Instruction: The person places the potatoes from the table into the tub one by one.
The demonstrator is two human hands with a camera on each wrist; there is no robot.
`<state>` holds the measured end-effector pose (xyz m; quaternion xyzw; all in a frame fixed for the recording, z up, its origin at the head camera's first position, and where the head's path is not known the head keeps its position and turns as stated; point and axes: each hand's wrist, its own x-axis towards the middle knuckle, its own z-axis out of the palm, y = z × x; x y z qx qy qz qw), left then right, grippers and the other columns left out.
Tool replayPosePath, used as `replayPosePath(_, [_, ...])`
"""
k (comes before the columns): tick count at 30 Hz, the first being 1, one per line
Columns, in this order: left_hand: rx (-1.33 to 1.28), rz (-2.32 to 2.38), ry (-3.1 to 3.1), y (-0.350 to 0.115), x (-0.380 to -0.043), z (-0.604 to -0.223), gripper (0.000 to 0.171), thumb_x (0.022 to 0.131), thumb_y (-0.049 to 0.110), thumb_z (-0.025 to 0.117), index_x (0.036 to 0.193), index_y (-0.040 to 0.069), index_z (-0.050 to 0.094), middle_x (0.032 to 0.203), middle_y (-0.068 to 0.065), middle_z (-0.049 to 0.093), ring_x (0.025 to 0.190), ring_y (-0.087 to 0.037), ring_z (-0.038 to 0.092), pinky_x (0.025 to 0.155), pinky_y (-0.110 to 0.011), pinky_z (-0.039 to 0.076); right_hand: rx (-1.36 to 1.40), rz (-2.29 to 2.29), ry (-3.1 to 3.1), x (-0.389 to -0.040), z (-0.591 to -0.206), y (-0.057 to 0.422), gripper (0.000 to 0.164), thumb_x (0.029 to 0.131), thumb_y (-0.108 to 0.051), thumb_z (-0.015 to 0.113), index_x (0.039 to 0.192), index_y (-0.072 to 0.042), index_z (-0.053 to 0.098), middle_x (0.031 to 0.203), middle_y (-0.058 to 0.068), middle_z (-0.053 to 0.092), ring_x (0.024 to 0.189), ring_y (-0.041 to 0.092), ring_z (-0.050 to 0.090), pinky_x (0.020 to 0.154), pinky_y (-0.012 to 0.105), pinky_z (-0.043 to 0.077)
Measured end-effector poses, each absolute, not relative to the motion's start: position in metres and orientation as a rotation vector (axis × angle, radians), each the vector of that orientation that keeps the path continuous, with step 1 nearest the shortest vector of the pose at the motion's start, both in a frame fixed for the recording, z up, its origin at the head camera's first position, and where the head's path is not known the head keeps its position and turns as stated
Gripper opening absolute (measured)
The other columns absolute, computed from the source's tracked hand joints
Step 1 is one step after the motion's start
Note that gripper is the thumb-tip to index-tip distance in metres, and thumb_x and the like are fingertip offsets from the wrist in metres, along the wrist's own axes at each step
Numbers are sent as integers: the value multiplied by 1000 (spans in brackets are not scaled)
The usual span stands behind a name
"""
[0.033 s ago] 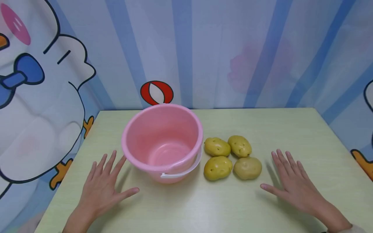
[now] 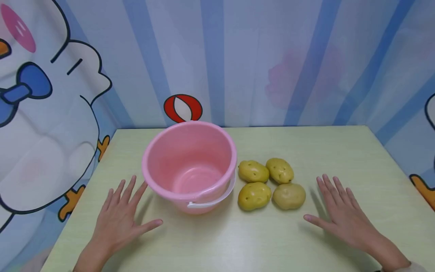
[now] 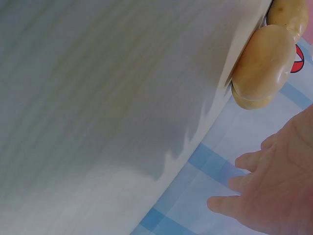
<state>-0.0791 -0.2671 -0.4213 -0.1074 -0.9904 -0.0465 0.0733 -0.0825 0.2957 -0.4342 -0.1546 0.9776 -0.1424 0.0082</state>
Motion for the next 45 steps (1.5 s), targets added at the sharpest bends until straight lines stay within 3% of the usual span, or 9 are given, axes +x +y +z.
replayPosePath(9, [-348, -282, -3061, -272, -82, -418, 112, 77, 81, 59, 161, 20, 19, 163, -19, 16, 145, -48, 16, 107, -71, 25, -511, -508, 3027, -82, -434, 295, 103, 93, -56, 61, 160, -8, -1, 164, 18, -3, 149, 32, -15, 116, 58, -10])
replayPosePath(16, [-378, -802, -2981, -282, -84, -397, 80, 98, 47, 60, 161, 27, 16, 163, -13, 20, 144, -45, 22, 99, -78, 27, -545, -547, 3030, -83, -430, 292, 101, 93, -54, 63, 160, -9, 2, 164, 20, 2, 150, 35, -10, 118, 56, -7])
replayPosePath(21, [-416, -1020, -2767, -281, -90, -385, 61, 104, 24, 53, 159, 19, 26, 157, -10, 34, 137, -37, 38, 100, -64, 39, -542, -595, 3008, -86, -426, 290, 100, 92, -54, 64, 161, -10, 5, 163, 21, 7, 150, 37, -5, 116, 63, 4])
replayPosePath(23, [-404, -1047, -2723, -278, -92, -382, 57, 105, 21, 49, 158, 17, 28, 154, -9, 39, 132, -34, 45, 97, -57, 44, -545, -619, 2999, -87, -425, 289, 100, 92, -54, 65, 161, -11, 8, 163, 22, 9, 150, 38, -2, 115, 66, 9])
replayPosePath(27, [-362, -1083, -2688, -273, -95, -376, 54, 106, 23, 48, 157, 15, 31, 148, -14, 46, 126, -35, 50, 93, -58, 47, -557, -647, 2988, -89, -424, 287, 98, 91, -54, 67, 161, -11, 12, 162, 23, 15, 149, 42, 6, 112, 68, 15])
replayPosePath(31, [-366, -1113, -2645, -268, -99, -372, 53, 106, 21, 49, 156, 13, 34, 143, -16, 52, 122, -35, 53, 95, -32, 49, -562, -657, 2985, -91, -424, 286, 97, 90, -54, 68, 160, -10, 17, 159, 24, 21, 146, 45, 13, 108, 70, 21])
replayPosePath(35, [-398, -1163, -2597, -265, -103, -369, 53, 105, 17, 51, 155, 14, 35, 140, -15, 55, 117, -27, 57, 87, -7, 43, -576, -637, 2999, -91, -422, 284, 93, 89, -54, 69, 157, -7, 26, 155, 25, 29, 142, 48, 23, 103, 71, 28])
replayPosePath(41, [-387, -1241, -2579, -262, -106, -363, 52, 105, 17, 52, 154, 16, 37, 140, -11, 55, 112, -3, 55, 84, -10, 48, -600, -630, 2998, -90, -419, 280, 84, 90, -52, 69, 151, -3, 36, 150, 25, 37, 135, 48, 34, 99, 69, 36])
replayPosePath(45, [-376, -1294, -2560, -259, -109, -358, 50, 105, 18, 51, 153, 13, 39, 140, -12, 54, 110, 1, 56, 83, -12, 50, -630, -651, 2986, -91, -419, 278, 81, 91, -49, 70, 150, -4, 38, 150, 23, 37, 135, 46, 35, 98, 68, 37])
